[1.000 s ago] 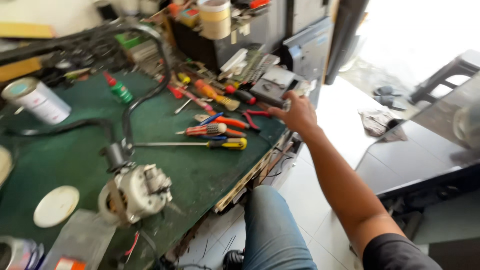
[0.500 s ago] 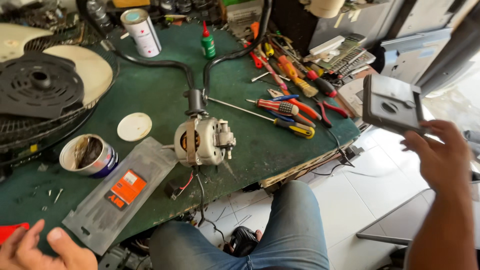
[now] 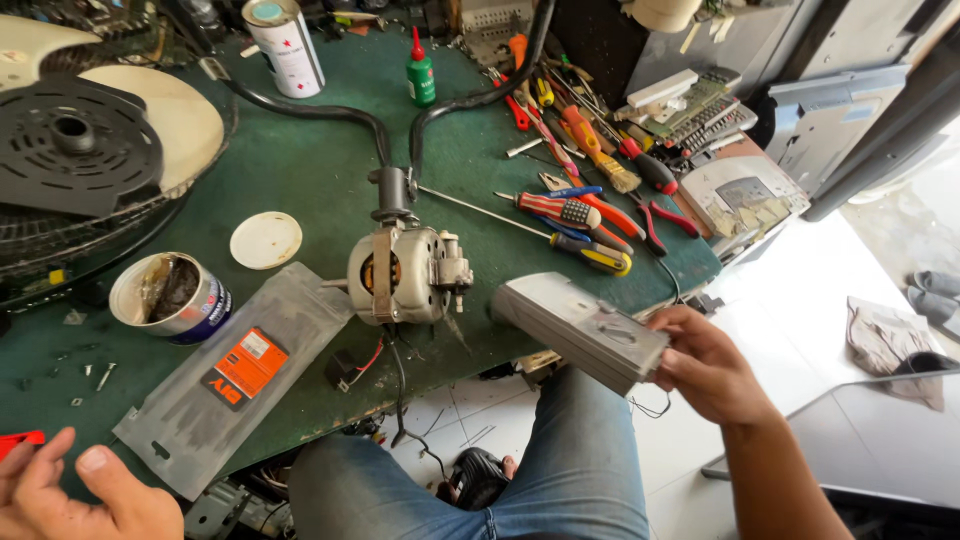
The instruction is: The person works on a disassembled electric motor placed on a cluttered workbench. They use a multimeter to test electrical connections on the motor's wiring and then use a soldering iron to work on the wires.
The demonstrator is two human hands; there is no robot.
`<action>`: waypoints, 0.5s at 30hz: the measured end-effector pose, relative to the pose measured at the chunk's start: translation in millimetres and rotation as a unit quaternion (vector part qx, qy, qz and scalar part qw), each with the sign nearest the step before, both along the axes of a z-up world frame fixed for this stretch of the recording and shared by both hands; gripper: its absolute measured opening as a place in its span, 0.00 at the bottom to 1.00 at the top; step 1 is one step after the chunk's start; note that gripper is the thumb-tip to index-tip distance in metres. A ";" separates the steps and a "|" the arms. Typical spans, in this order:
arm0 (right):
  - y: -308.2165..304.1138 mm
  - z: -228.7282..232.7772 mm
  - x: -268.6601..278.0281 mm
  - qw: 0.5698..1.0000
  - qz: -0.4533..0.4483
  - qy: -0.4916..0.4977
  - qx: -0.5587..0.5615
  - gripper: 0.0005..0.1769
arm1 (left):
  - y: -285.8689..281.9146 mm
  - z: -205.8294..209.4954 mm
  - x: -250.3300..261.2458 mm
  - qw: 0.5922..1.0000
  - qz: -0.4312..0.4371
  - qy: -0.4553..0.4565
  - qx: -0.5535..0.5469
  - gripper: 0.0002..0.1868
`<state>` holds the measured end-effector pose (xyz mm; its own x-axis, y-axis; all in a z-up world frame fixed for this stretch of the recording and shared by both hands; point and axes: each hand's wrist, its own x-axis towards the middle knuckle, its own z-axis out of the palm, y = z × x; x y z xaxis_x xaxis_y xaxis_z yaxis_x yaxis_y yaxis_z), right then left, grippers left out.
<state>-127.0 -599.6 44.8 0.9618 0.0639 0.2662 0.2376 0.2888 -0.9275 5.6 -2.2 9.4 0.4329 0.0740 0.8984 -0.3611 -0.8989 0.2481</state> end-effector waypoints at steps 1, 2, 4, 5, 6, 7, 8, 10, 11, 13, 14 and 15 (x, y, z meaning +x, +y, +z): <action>-0.5 -6.8 6.5 1.000 0.004 -0.003 -0.002 0.16 | -1.0 3.1 -1.9 1.000 0.004 -0.003 -0.002 0.26; -0.7 -13.5 13.2 1.000 -0.017 0.026 0.006 0.17 | -1.7 6.2 -3.6 1.000 0.007 0.001 0.007 0.26; -0.1 -17.9 29.6 0.998 -0.031 0.050 0.010 0.17 | -2.4 7.7 -3.0 1.000 0.016 0.002 0.013 0.25; 1.1 -16.1 37.8 0.998 -0.050 0.048 -0.010 0.15 | -2.1 5.6 -2.1 1.000 0.003 0.001 -0.007 0.25; 2.5 -14.5 46.0 0.996 -0.069 0.045 -0.029 0.13 | -1.9 3.4 -1.1 1.000 -0.010 0.001 -0.027 0.25; 2.1 -11.5 54.8 0.997 -0.063 0.043 -0.033 0.13 | -3.1 4.1 -1.5 1.000 -0.004 -0.001 -0.030 0.25; 1.3 -8.7 63.5 0.994 -0.079 0.041 -0.057 0.13 | -4.8 4.7 -1.8 0.999 0.004 -0.001 -0.033 0.25; 3.3 0.9 80.3 0.991 -0.095 0.038 -0.081 0.14 | -6.3 5.1 -1.7 0.999 0.013 0.000 -0.037 0.26; 6.0 6.9 86.3 0.981 -0.128 0.057 -0.135 0.15 | -6.3 4.7 -1.3 0.999 0.017 0.000 -0.037 0.26; 12.5 19.3 96.6 0.966 -0.161 0.077 -0.188 0.17 | -8.0 4.4 0.1 0.999 0.018 0.001 -0.037 0.25; 16.8 25.8 100.9 0.953 -0.161 0.086 -0.242 0.18 | -9.2 4.6 0.9 0.999 0.014 -0.010 -0.044 0.25; 21.5 32.2 106.0 0.937 -0.161 0.094 -0.295 0.19 | -9.8 5.1 1.9 0.998 0.010 -0.022 -0.051 0.25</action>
<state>-21.0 -578.1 77.0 0.9830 -0.1545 0.0994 0.0405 -0.3457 -0.9375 7.5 -12.0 14.5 0.3902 0.1740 0.9041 -0.3558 -0.8772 0.3223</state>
